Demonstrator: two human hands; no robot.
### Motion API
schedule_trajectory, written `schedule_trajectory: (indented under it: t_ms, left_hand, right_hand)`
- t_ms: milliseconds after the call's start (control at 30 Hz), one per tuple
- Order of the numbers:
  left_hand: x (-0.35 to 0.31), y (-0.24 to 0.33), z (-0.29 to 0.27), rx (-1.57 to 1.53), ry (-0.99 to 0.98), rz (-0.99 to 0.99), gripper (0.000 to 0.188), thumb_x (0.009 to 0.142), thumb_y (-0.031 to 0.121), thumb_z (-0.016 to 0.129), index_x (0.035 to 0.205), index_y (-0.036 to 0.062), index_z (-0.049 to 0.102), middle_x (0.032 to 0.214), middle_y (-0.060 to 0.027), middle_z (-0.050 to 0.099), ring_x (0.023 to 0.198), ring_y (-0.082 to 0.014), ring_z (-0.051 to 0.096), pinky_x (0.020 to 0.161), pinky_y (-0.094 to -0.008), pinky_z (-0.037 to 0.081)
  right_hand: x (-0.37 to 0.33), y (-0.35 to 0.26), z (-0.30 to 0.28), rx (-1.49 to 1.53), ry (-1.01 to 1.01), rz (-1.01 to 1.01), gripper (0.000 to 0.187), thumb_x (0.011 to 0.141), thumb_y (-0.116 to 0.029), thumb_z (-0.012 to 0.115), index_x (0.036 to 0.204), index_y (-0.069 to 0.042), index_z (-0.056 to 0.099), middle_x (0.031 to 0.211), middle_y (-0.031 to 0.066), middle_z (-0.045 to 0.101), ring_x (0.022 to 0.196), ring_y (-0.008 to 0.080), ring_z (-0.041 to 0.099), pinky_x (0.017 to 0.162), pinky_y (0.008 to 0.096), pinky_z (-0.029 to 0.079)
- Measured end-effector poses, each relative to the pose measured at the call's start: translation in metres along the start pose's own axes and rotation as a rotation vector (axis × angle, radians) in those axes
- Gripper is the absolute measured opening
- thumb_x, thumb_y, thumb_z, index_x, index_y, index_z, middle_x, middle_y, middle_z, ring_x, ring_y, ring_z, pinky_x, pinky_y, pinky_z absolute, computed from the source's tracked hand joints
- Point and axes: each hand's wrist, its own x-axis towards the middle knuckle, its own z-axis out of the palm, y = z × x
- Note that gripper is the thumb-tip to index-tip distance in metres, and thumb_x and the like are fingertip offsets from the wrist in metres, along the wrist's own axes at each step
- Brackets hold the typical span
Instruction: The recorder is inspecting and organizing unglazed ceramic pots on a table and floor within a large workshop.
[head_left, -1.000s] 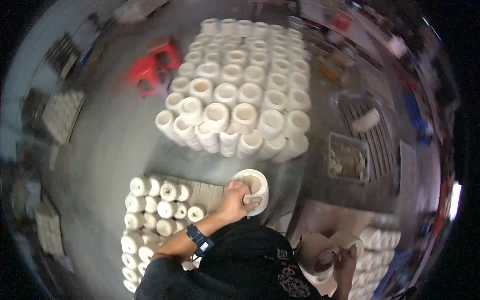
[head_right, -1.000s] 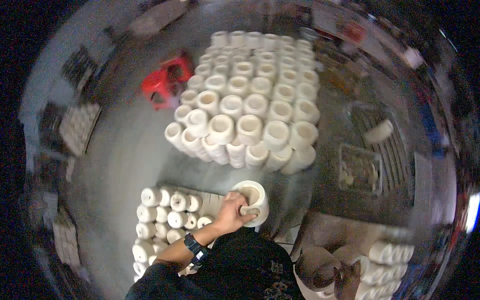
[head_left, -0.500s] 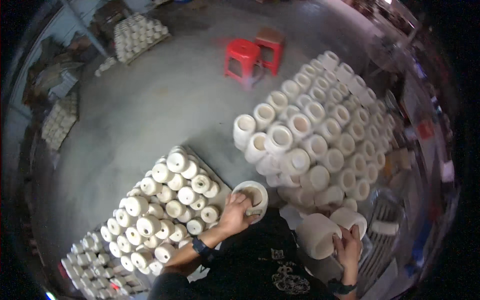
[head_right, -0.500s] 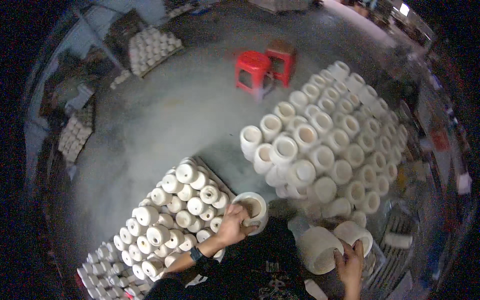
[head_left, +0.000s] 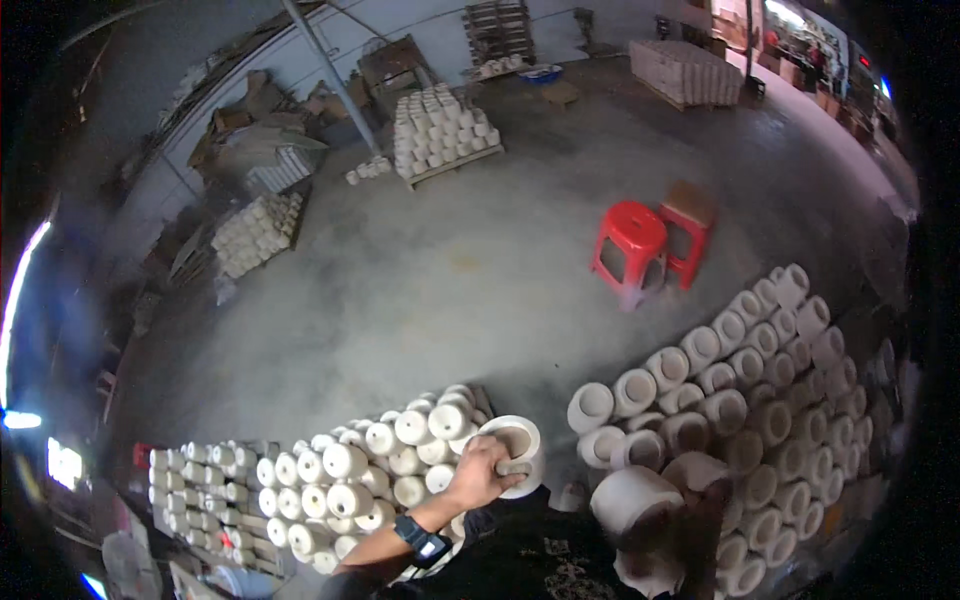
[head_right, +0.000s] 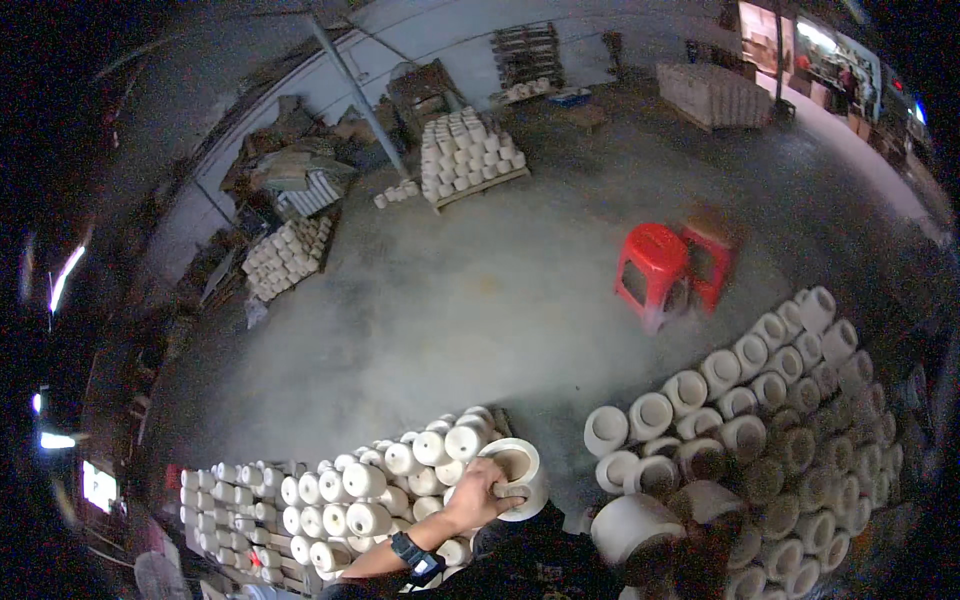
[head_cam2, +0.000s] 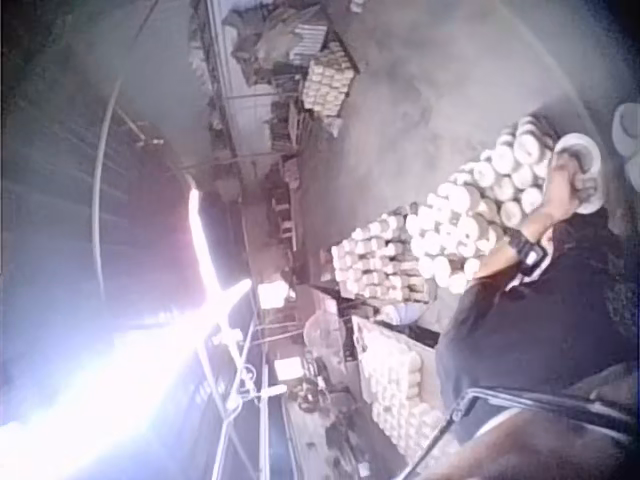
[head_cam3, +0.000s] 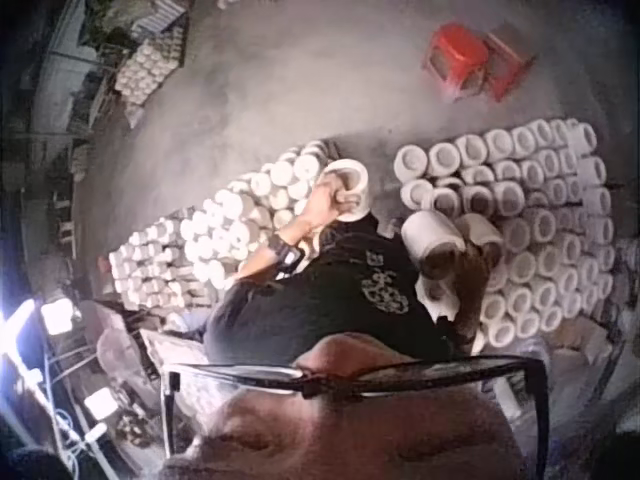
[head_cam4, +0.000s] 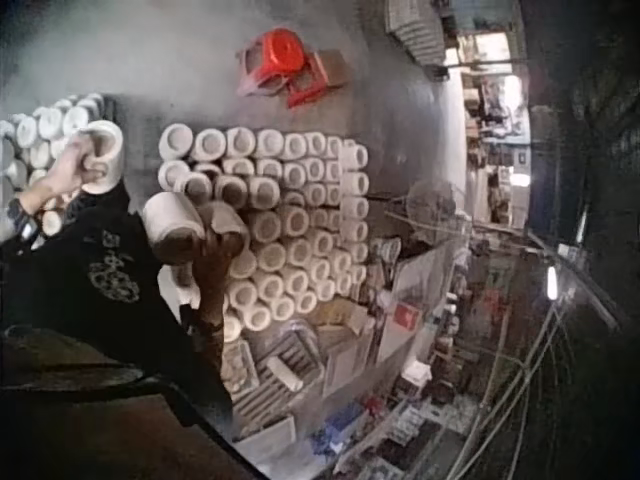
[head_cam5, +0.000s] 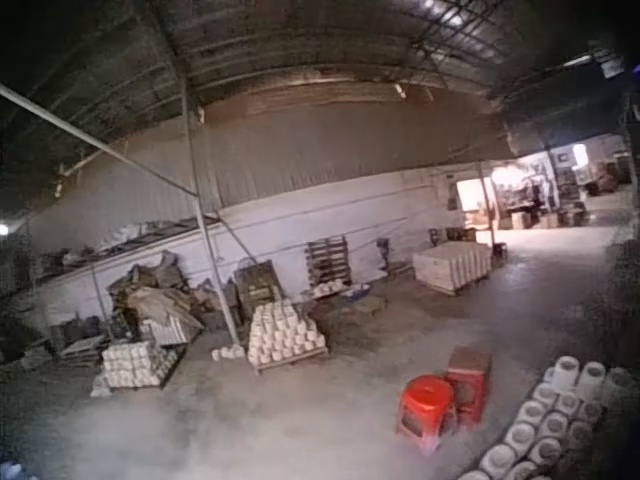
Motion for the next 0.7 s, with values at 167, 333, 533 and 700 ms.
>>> schedule_trajectory:
  t_ms: [167,333,533,700]
  left_hand:
    - [0.068,-0.019,-0.008,-0.013,0.023,0.135,0.037,0.067,0.024,0.086,0.077,0.0068,0.055,0.086,-0.0119,0.059,0.093,-0.034,0.055,0.083,-0.0428,0.044]
    - [0.149,-0.056,-0.016,-0.111,-0.156,-0.005,0.035,0.074,0.034,0.08,0.082,0.0069,0.06,0.097,-0.0149,0.062,0.117,-0.0368,0.051,0.103,-0.0464,0.037]
    - [0.271,-0.103,-0.039,-0.192,-0.549,0.002,0.047,0.085,0.041,0.066,0.121,0.0121,0.062,0.132,-0.015,0.054,0.131,-0.0345,0.04,0.107,-0.048,0.034]
    - [0.293,-0.199,-0.033,-0.183,-0.17,0.046,0.062,0.084,0.044,0.065,0.137,0.0158,0.05,0.142,-0.012,0.046,0.134,-0.0351,0.037,0.11,-0.0525,0.029]
  right_hand:
    - [0.025,0.009,0.028,0.584,0.02,0.211,0.035,0.092,-0.018,0.057,0.127,-0.01,0.058,0.132,0.0178,0.053,0.126,0.0411,0.042,0.11,0.0592,0.023]
    - [0.107,0.018,0.027,0.529,-0.055,0.151,0.024,0.092,-0.018,0.058,0.113,-0.008,0.061,0.122,0.017,0.058,0.114,0.038,0.048,0.107,0.0567,0.028]
    - [0.22,0.008,0.027,0.403,-0.093,0.039,0.015,0.091,-0.017,0.059,0.096,-0.005,0.064,0.11,0.0161,0.063,0.1,0.0344,0.056,0.104,0.0538,0.034]
    - [0.326,-0.008,0.01,0.348,-0.122,-0.02,0.018,0.09,-0.017,0.06,0.082,-0.002,0.067,0.101,0.0153,0.068,0.088,0.0313,0.062,0.101,0.0513,0.039]
